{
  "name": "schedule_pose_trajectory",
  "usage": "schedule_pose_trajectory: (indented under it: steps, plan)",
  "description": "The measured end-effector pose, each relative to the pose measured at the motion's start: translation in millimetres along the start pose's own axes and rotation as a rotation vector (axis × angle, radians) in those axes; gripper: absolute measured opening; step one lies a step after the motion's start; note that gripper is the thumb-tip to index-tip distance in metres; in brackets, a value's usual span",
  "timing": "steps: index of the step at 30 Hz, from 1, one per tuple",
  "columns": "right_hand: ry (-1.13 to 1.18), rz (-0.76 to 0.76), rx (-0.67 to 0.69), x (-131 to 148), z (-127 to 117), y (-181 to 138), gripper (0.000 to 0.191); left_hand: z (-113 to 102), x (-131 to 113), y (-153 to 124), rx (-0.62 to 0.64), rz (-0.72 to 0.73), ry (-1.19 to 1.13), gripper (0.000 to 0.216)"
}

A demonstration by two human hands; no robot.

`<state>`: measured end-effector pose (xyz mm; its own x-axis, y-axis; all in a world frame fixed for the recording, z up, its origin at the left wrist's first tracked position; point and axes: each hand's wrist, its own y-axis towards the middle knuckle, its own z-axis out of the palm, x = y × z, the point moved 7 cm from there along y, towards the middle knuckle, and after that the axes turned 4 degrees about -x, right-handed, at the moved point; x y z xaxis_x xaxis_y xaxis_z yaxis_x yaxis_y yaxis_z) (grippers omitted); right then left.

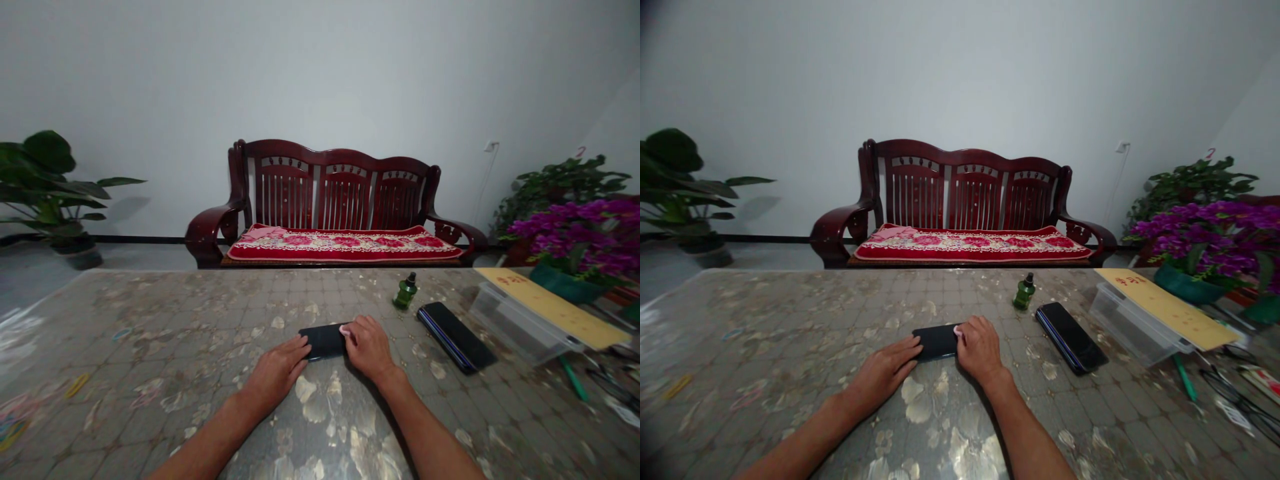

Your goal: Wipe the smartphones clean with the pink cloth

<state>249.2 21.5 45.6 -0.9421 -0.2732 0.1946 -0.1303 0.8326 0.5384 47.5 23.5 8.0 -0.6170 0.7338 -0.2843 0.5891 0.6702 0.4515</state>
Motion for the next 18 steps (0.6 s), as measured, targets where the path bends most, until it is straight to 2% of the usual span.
schedule_pose_trajectory:
  steps: [4, 6, 13, 15, 18]
  plan:
    - [-0.085, 0.066, -0.039, -11.1, -4.6, 2.0, 0.017, -1.1, -0.4, 0.6, -0.009, -0.008, -0.004, 0.031]
    - [-0.083, 0.067, -0.031, -7.5, -4.9, 1.7, 0.017, -1.0, -0.4, 0.9, -0.008, -0.014, -0.013, 0.031]
    - [0.082, -0.095, 0.063, 37.6, -0.9, -2.7, 0.014, -1.9, -2.5, 2.3, 0.007, -0.013, 0.0, 0.032]
    - [0.059, -0.059, 0.055, 31.9, -1.1, -1.3, 0.013, -1.5, -2.4, 2.4, 0.011, -0.012, 0.004, 0.032]
    - [-0.037, 0.043, 0.013, 8.6, -3.0, 1.3, 0.014, -0.7, -0.7, 1.8, -0.007, -0.022, -0.02, 0.032]
